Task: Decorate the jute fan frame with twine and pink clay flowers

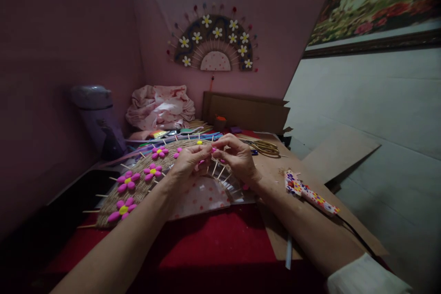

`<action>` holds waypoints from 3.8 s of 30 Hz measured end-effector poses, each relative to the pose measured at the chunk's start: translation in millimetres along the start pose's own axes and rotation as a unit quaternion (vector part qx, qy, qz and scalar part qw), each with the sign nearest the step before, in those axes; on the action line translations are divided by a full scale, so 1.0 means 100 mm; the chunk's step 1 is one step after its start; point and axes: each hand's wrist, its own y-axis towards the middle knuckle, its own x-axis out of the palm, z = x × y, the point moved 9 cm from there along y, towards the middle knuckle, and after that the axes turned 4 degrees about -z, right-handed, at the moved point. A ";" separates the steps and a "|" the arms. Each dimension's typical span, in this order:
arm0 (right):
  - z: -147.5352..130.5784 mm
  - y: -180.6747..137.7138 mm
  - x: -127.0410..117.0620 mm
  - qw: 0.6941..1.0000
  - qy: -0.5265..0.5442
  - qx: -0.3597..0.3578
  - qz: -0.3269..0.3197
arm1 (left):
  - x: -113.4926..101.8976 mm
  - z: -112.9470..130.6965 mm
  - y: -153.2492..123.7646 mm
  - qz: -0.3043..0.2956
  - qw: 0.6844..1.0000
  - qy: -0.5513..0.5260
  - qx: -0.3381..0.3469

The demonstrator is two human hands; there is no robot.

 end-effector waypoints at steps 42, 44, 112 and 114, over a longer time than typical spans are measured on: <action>-0.07 0.00 -0.01 0.994 -0.099 -0.048 -0.014 | 0.00 0.00 0.00 -0.005 1.000 0.018 -0.003; -0.07 0.00 -0.02 0.994 -0.098 -0.048 -0.007 | 0.00 0.00 0.00 -0.006 1.000 0.009 -0.001; -0.09 -0.02 0.00 0.995 -0.078 -0.062 -0.008 | -0.02 0.00 0.03 -0.012 1.000 0.002 0.016; -0.11 -0.03 -0.01 0.994 -0.083 -0.070 -0.003 | -0.03 -0.01 0.03 -0.008 1.000 -0.002 0.012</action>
